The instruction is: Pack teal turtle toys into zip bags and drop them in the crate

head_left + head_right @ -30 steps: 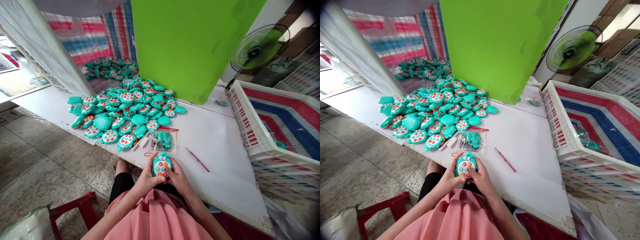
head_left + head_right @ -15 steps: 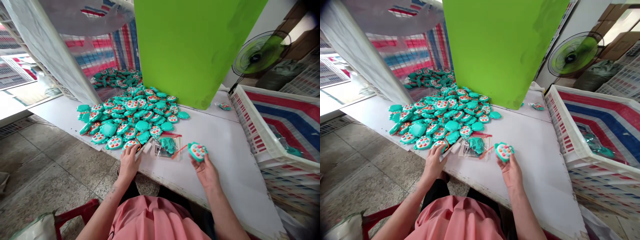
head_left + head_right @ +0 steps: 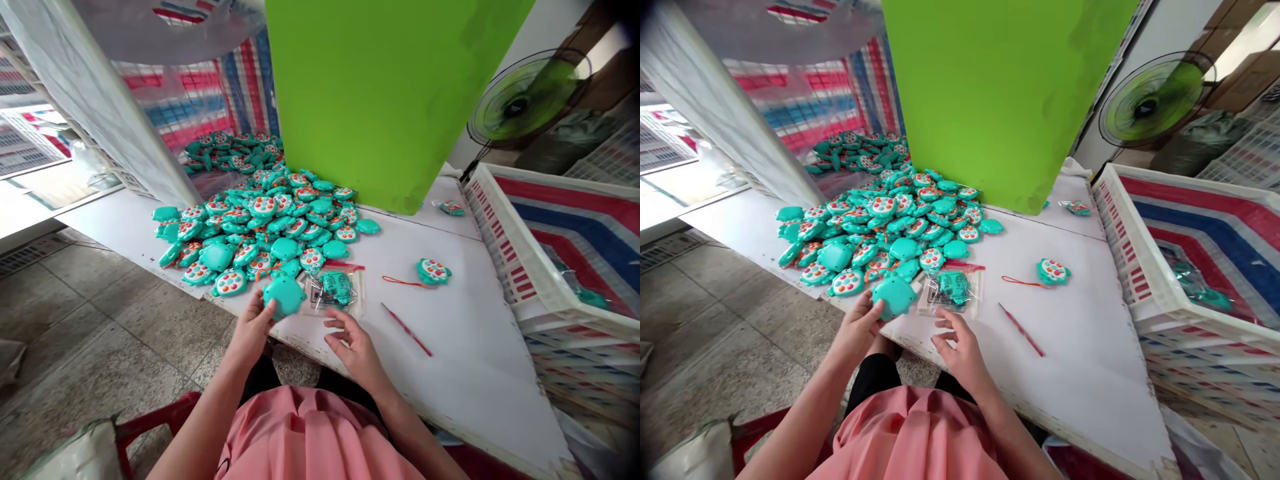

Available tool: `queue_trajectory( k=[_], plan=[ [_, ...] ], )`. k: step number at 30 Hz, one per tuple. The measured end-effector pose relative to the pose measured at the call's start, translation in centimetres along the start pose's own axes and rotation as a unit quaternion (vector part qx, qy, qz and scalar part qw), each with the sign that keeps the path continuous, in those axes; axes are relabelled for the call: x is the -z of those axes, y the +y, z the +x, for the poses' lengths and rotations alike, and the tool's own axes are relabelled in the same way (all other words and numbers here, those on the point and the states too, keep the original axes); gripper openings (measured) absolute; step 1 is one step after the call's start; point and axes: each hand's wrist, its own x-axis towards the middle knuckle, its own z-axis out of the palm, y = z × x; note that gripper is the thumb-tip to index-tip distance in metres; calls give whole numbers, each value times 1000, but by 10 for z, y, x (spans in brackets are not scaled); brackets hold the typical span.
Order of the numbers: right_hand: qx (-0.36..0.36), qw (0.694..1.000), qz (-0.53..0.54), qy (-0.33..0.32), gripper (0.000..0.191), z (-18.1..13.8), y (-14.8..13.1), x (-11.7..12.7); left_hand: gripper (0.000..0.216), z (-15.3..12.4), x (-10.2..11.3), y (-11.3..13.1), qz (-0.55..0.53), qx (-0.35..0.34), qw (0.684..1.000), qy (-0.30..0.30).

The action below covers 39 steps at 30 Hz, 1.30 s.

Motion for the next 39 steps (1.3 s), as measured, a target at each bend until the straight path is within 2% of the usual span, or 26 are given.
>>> queue_trajectory(
  k=[2, 4, 8, 12, 17, 20, 22, 24, 26, 29, 31, 33, 35, 39],
  plan=[
    [73, 994, -84, 7, 64, 2, -2, -7, 48, -13, -17, -3, -113, 69, 990, -46],
    [107, 984, -140, 3, 79, 3, -4, -11, 49, -23, -30, -8, -170, 113, 976, -74],
    [86, 986, -142, -3, 87, 1, -6, -13, 57, -36, -43, -15, -212, 161, 959, -97],
    [42, 994, -96, 25, 73, 4, -6, -11, 54, -42, -49, -16, -214, 171, 954, -121],
    [43, 986, -135, 91, 29, 14, -8, -14, 61, -52, -52, -24, -195, 177, 956, -130],
    [18, 988, -121, 92, 31, 16, -6, -3, 63, -59, -50, -26, -200, 188, 951, -142],
    [13, 981, -144, 128, 32, 16, 1, 19, 59, -62, -48, -26, -213, 208, 943, -152],
    [49, 951, -241, 190, 31, 13, 15, 51, 55, -64, -45, -26, -222, 237, 933, -155],
    [93, 889, -384, 233, 33, 8, 34, 85, 54, -65, -44, -28, -218, 261, 926, -163],
    [79, 815, -531, 220, 33, -2, 61, 123, 66, -67, -43, -35, -168, 262, 932, -184],
    [59, 795, -572, 193, 31, -8, 70, 134, 78, -67, -45, -39, -118, 246, 943, -189],
    [53, 798, -576, 169, 29, -12, 70, 135, 87, -67, -46, -39, -74, 228, 952, -192],
    [58, 825, -542, 149, 28, -14, 61, 128, 92, -65, -46, -37, -46, 214, 954, -204],
    [51, 929, -359, 71, 30, -18, 31, 98, 82, -58, -43, -35, -17, 209, 945, -249]
  ],
)
